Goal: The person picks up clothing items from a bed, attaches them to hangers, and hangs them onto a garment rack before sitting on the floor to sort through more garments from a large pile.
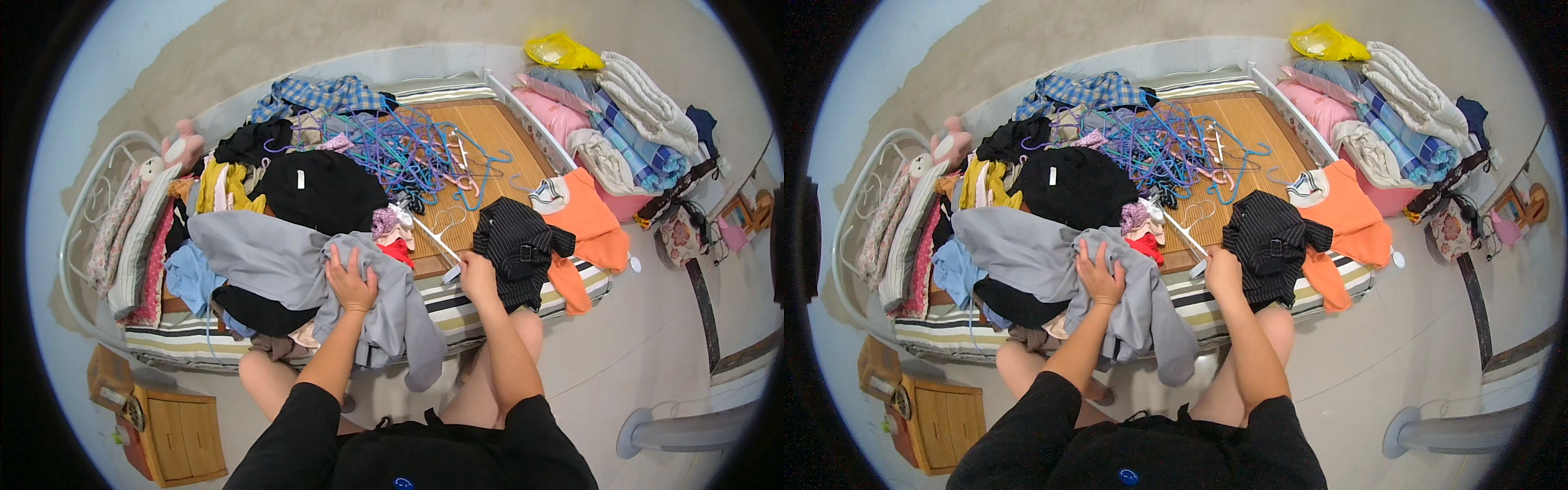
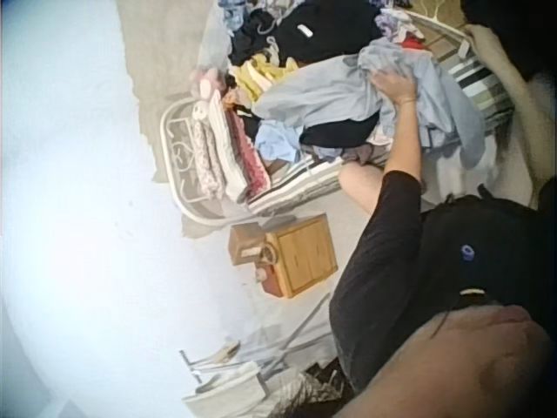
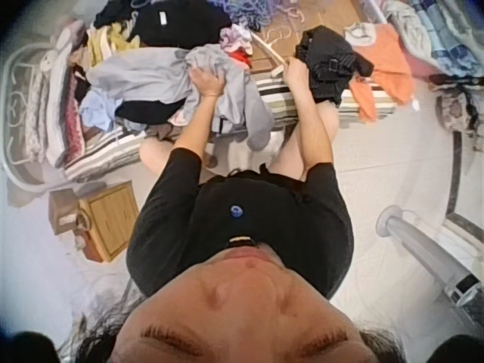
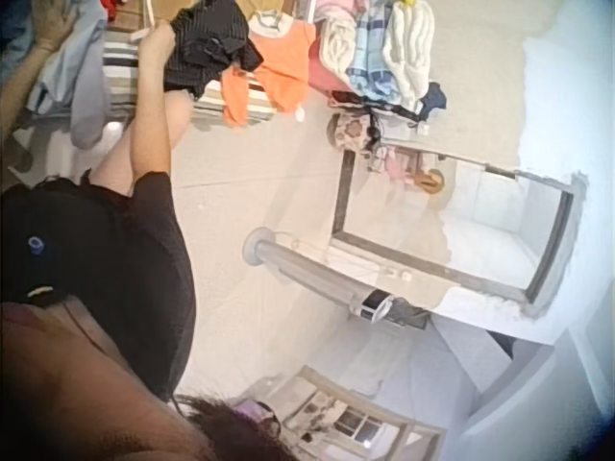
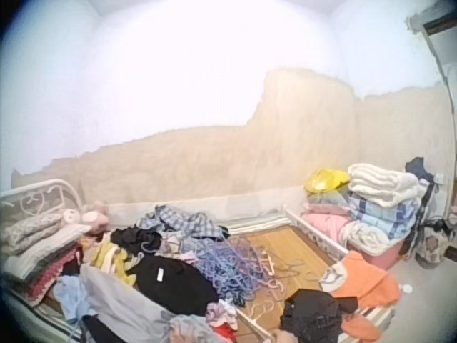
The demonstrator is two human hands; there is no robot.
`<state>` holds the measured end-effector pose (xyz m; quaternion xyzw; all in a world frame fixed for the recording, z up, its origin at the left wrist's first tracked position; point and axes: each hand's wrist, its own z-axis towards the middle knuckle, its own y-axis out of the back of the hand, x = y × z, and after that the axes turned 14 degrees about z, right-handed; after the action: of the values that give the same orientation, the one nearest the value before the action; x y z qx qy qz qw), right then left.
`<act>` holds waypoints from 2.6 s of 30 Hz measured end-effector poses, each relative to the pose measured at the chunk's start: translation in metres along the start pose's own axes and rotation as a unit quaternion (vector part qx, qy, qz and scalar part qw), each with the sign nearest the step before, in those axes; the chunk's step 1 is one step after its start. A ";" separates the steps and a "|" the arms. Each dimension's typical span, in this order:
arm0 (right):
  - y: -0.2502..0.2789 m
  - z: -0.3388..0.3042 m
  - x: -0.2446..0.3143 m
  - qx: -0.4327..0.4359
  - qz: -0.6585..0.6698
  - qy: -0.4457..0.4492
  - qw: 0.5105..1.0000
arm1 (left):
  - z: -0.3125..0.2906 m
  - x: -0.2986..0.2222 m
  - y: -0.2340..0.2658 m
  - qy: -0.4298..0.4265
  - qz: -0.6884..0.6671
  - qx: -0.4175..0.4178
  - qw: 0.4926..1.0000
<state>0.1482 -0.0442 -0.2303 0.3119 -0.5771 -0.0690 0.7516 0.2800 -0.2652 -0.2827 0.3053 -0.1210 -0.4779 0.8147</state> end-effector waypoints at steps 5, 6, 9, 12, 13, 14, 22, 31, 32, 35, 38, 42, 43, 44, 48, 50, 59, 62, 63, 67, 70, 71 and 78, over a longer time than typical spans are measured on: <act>0.002 0.010 -0.019 -0.060 -0.072 0.124 0.988 | 0.003 -0.008 0.001 -0.004 -0.010 0.008 1.000; 0.002 0.007 -0.014 -0.057 -0.070 0.128 0.988 | 0.001 -0.005 0.002 -0.002 -0.005 0.006 1.000; 0.001 0.004 -0.007 -0.023 -0.072 0.146 0.986 | -0.001 -0.001 0.003 0.003 -0.002 0.004 1.000; 0.002 0.008 -0.013 -0.015 -0.033 0.121 0.992 | -0.001 -0.003 0.002 0.005 -0.002 0.009 1.000; 0.004 0.008 -0.008 -0.033 -0.043 0.136 0.989 | -0.001 -0.002 0.003 0.007 -0.003 0.013 1.000; 0.005 0.007 -0.004 -0.051 -0.053 0.152 0.986 | -0.002 0.000 0.003 0.009 -0.004 0.018 1.000; 0.007 0.012 -0.015 0.004 0.169 0.072 0.983 | -0.002 -0.003 0.002 0.008 0.000 0.016 1.000; 0.034 -0.016 0.019 -0.155 0.153 0.118 0.969 | 0.001 -0.004 0.005 0.009 -0.002 0.017 1.000; 0.032 -0.028 0.020 -0.092 0.255 0.036 0.962 | 0.003 -0.002 0.006 0.005 -0.002 0.015 1.000; -0.004 -0.086 0.017 0.049 0.505 -0.079 0.858 | 0.006 -0.003 0.015 0.009 -0.041 0.052 0.998; -0.041 -0.145 0.029 0.096 0.609 -0.168 0.769 | 0.007 0.012 0.047 0.008 -0.102 0.123 0.987; -0.071 -0.174 0.037 0.065 0.637 -0.145 0.754 | -0.022 0.055 0.105 0.061 -0.314 0.190 0.928; -0.078 -0.174 0.030 0.037 0.529 -0.090 0.843 | -0.034 0.063 0.121 0.065 -0.204 0.202 0.956; -0.083 -0.172 0.023 0.008 0.408 -0.032 0.912 | -0.046 0.068 0.131 0.068 -0.092 0.211 0.971; -0.079 -0.149 0.028 0.024 0.260 -0.084 0.962 | -0.087 0.094 0.146 0.206 -0.152 0.342 0.904; -0.067 -0.134 0.031 0.065 0.276 -0.024 0.959 | -0.099 0.106 0.145 0.261 -0.270 0.377 0.847; 0.110 -0.036 0.081 0.017 0.416 0.038 0.908 | 0.030 0.138 0.196 0.414 -0.754 0.123 0.495; 0.115 0.007 0.049 -0.073 0.291 0.068 0.951 | 0.025 0.173 0.159 0.423 -0.692 0.076 0.580; 0.101 0.010 0.038 -0.128 0.183 0.117 0.968 | 0.015 0.183 0.146 0.409 -0.625 0.058 0.663; 0.066 -0.024 0.008 -0.128 0.140 0.120 0.975 | -0.019 0.125 0.151 0.456 -0.550 0.218 0.665; 0.029 -0.081 0.016 -0.044 0.170 0.104 0.979 | -0.052 0.109 0.153 0.497 -0.543 0.270 0.620; 0.015 -0.100 0.019 -0.012 0.305 0.046 0.951 | -0.054 0.105 0.150 0.497 -0.534 0.276 0.625; -0.043 -0.162 0.057 0.114 0.459 -0.051 0.879 | -0.031 0.111 0.113 0.343 -0.301 0.072 0.887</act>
<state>0.3252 -0.0415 -0.2293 0.0914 -0.6971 0.3343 0.6276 0.4317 -0.3072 -0.2481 0.5302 0.2298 -0.5555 0.5978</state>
